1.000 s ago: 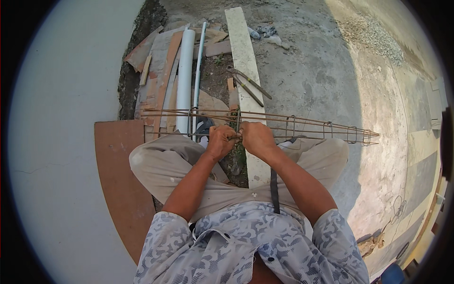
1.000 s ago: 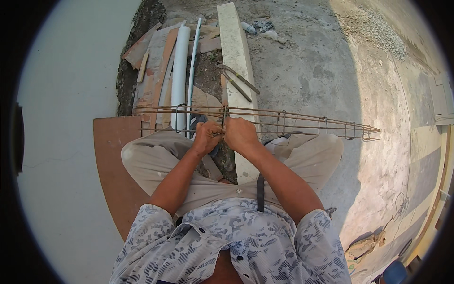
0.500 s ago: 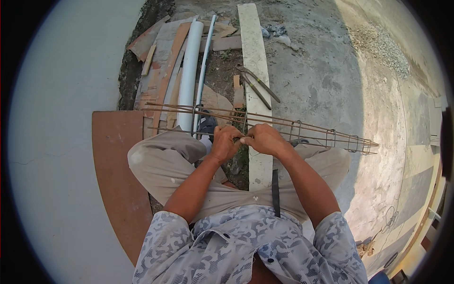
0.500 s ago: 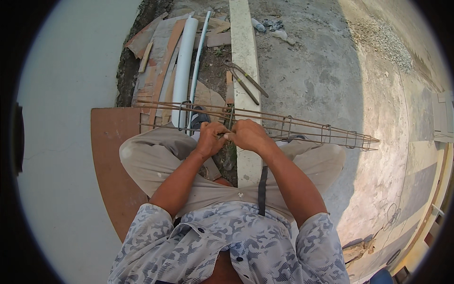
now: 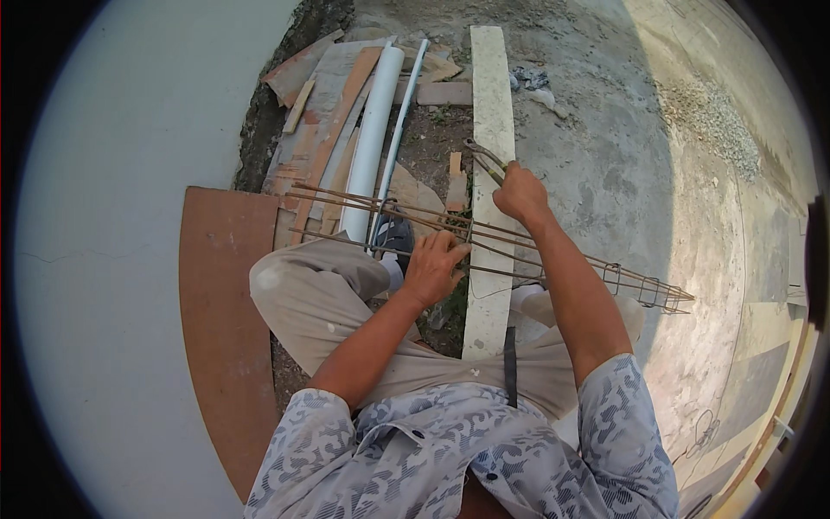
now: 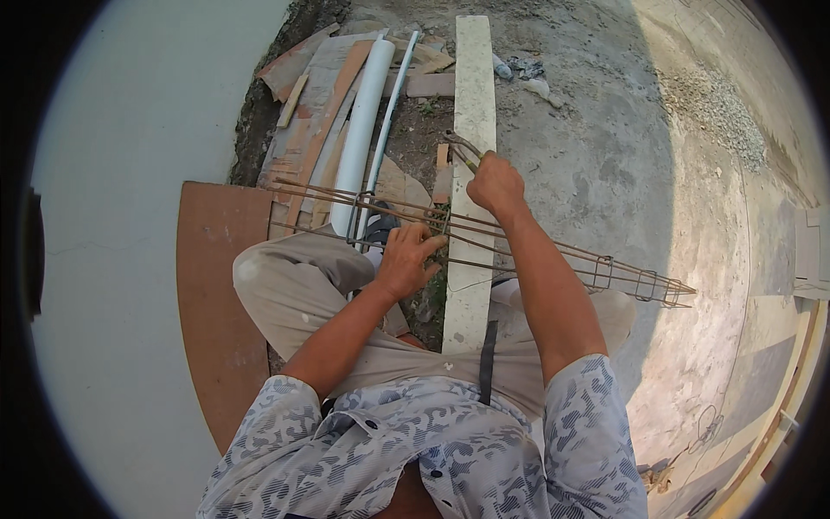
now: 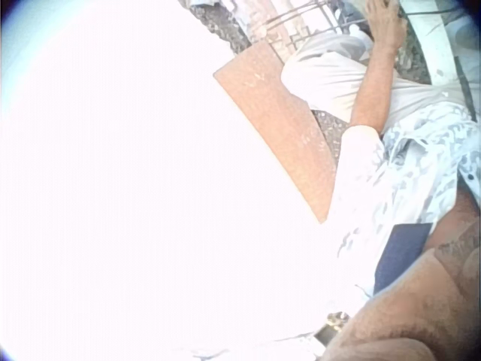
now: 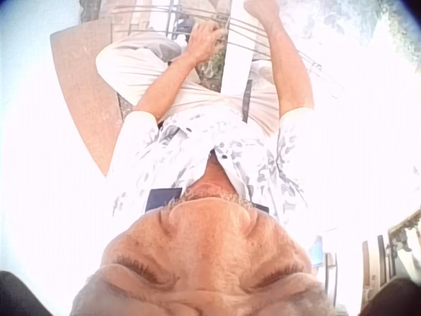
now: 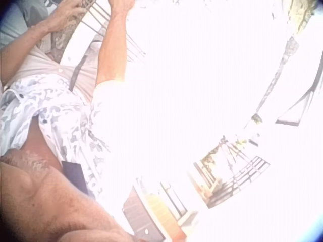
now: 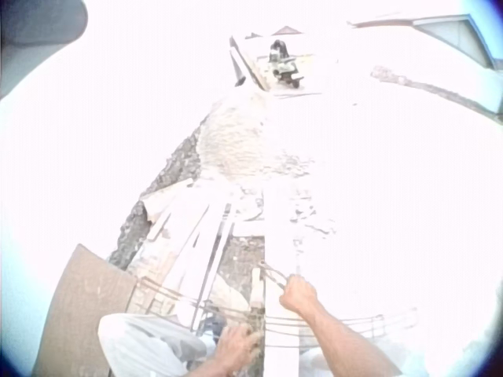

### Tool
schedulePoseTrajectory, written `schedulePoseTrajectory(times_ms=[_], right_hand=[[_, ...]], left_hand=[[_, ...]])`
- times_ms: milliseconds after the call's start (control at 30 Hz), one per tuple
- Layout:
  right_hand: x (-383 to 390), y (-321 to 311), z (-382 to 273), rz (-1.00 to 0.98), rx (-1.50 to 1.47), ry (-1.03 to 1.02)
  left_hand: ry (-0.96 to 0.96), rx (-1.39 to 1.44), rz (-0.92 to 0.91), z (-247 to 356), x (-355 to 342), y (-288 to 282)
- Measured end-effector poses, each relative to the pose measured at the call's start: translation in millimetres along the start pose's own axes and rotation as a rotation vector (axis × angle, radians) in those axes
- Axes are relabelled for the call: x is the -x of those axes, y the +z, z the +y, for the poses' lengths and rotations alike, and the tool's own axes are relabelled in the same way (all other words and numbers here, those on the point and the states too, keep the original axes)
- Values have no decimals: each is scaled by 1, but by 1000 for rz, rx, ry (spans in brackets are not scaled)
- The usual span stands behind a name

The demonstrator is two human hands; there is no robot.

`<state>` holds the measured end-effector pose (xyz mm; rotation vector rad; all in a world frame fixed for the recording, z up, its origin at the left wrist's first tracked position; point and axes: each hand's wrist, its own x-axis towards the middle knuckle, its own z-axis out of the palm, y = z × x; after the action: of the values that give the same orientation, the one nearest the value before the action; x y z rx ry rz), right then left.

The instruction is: Using wire and pliers to tie and secure rebar for a concrete column.

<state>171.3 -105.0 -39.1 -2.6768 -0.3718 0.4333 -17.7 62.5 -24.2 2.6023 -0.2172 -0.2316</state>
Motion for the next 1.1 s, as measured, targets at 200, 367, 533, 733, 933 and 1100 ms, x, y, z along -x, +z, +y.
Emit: schedulePoseTrajectory(times_ms=[200, 367, 533, 733, 933, 1100], right_hand=[[103, -43, 13, -330, -1382, 262], [179, -40, 29, -455, -754, 290], [204, -23, 40, -336, -362, 92], [214, -38, 19, -291, -174, 54], [213, -20, 28, -296, -447, 53], [216, -16, 18, -531, -716, 214]], left_hand=[[-10, -293, -55, -4, -6, -7], [26, -379, -143, -2, -28, -7], [97, -476, -195, -8, -33, -6], [63, -417, -131, -11, -28, -5], [85, -394, -120, -14, -28, -6], [70, -423, -132, -13, -27, -6]])
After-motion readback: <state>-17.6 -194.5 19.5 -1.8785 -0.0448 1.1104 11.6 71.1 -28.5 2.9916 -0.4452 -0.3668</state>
